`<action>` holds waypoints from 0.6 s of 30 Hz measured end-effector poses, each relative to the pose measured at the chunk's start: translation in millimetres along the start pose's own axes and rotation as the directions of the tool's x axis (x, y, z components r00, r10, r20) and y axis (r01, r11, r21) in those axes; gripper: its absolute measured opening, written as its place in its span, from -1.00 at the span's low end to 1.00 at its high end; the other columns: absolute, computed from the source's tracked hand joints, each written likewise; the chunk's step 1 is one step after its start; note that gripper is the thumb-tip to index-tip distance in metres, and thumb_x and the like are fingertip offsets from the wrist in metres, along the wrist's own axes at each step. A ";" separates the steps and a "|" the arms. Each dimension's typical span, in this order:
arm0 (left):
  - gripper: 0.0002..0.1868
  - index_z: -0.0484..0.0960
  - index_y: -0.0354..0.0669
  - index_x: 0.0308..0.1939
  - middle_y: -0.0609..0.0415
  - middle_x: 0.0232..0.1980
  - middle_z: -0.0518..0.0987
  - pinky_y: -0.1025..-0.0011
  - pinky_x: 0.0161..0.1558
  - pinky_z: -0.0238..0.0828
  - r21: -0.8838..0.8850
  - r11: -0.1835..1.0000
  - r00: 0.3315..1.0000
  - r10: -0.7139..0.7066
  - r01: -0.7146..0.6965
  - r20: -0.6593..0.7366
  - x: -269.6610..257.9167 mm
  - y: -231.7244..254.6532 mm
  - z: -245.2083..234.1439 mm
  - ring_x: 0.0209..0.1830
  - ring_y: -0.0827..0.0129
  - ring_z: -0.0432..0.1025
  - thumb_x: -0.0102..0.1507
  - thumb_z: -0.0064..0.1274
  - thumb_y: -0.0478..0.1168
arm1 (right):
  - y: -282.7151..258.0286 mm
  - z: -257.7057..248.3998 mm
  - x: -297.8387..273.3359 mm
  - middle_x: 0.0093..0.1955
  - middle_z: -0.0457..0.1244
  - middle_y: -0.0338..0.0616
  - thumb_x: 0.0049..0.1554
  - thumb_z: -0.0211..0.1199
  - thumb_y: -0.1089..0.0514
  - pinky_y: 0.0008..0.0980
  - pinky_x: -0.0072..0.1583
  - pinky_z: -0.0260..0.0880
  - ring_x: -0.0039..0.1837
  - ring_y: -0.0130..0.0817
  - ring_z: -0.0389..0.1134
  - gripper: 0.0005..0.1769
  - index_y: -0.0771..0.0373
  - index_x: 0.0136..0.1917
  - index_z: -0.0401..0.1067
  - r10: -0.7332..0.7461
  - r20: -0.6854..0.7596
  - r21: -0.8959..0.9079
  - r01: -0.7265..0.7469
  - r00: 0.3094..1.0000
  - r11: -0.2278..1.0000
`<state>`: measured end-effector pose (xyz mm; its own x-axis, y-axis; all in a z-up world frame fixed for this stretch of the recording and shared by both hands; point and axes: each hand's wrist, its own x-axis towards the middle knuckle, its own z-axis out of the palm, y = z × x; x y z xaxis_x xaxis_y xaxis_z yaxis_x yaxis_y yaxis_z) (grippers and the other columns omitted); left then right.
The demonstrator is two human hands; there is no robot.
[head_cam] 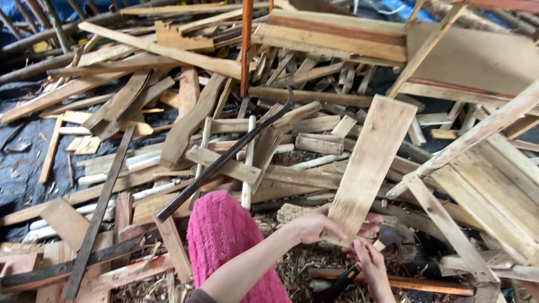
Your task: Dismantle wooden structures and remove nails using a hammer
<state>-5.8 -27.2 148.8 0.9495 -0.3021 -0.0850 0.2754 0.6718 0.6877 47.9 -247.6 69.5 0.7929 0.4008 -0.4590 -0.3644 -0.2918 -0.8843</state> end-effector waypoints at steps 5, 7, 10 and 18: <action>-0.21 0.28 -0.23 0.18 -0.15 0.01 0.49 0.40 -0.27 0.63 0.083 0.996 0.950 -0.018 0.046 -0.312 15.5 -47.3 -47.2 -0.14 0.18 0.52 -0.11 0.16 -0.60 | 98.1 -40.9 84.3 -0.20 0.24 0.12 0.36 -0.07 0.09 -0.47 -0.47 -0.04 -0.40 -0.38 0.15 -0.53 0.53 0.35 0.25 -0.331 0.214 0.674 0.107 0.919 0.731; -0.37 0.43 -0.32 0.09 -0.13 0.01 0.58 0.46 -0.24 0.63 0.106 0.994 0.983 -0.010 0.030 -0.181 4.4 -18.5 -14.4 -0.15 0.24 0.56 -0.08 0.11 -0.61 | 49.1 -25.9 68.6 -0.22 0.26 0.05 0.35 -0.02 0.06 -0.43 -0.28 0.17 -0.29 -0.35 0.23 -0.46 0.58 0.39 0.24 -0.621 0.098 0.601 0.451 0.778 0.660; -0.53 0.59 -0.44 0.00 -0.11 -0.01 0.66 0.56 -0.21 0.60 0.135 0.990 0.999 -0.030 0.035 -0.042 -5.8 -1.1 13.2 -0.18 0.32 0.60 -0.02 0.08 -0.60 | 4.5 -31.6 59.8 0.06 0.29 0.22 0.23 0.20 0.04 -0.17 0.08 0.42 0.06 -0.04 0.36 -0.28 0.55 0.48 0.14 -0.844 0.118 0.535 0.682 0.524 0.498; -0.35 0.51 -0.30 0.21 0.25 -0.34 0.54 0.75 -0.57 -0.03 0.249 0.953 0.985 -0.173 0.171 -0.015 -19.7 27.7 80.0 -0.53 0.71 0.26 -0.02 -0.04 -0.44 | 46.4 -17.1 38.1 0.07 0.47 0.24 -0.03 0.28 0.35 -0.22 0.07 0.53 0.04 -0.06 0.52 -0.37 0.44 0.34 0.37 -0.621 -0.315 0.219 0.692 0.717 0.688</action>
<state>-29.0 -56.8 227.2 0.8897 -0.4036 -0.2133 0.3874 0.4205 0.8204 69.6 -260.7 12.4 0.9492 0.1951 0.2469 0.1909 0.2669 -0.9446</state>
